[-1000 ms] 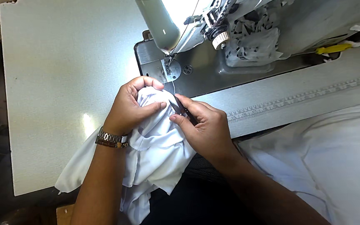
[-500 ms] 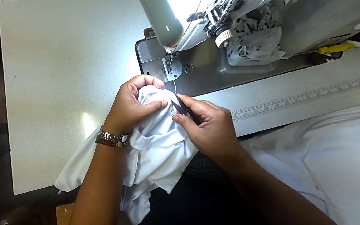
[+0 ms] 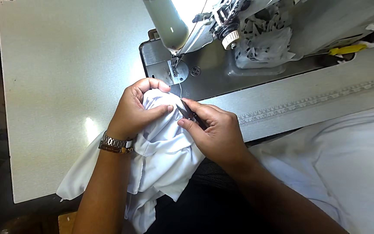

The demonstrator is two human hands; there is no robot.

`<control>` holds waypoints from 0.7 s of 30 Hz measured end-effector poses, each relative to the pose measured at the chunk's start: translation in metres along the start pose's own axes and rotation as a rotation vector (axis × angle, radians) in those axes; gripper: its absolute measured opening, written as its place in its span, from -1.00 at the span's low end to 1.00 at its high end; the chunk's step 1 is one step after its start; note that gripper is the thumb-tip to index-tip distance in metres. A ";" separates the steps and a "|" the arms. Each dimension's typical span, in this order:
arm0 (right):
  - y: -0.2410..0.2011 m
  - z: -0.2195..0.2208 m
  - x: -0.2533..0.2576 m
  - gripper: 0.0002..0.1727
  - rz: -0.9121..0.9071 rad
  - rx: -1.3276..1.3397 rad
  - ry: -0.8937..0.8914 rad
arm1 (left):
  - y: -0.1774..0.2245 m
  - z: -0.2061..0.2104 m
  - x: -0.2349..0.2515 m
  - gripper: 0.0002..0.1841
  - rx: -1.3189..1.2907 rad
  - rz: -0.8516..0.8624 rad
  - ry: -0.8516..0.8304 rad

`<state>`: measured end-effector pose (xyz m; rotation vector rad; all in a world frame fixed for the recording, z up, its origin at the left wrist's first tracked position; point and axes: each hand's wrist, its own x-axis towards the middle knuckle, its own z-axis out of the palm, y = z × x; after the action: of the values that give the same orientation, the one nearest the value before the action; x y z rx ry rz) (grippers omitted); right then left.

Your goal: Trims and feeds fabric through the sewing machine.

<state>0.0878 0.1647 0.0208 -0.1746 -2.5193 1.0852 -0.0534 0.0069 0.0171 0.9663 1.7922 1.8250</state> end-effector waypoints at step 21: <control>-0.004 0.010 0.005 -0.57 0.075 0.108 0.013 | -0.003 0.000 0.000 -0.63 0.006 0.043 0.002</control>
<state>0.0792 0.1567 0.0193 -0.2469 -2.4527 1.2412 -0.0544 0.0072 0.0140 1.0131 1.7922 1.8476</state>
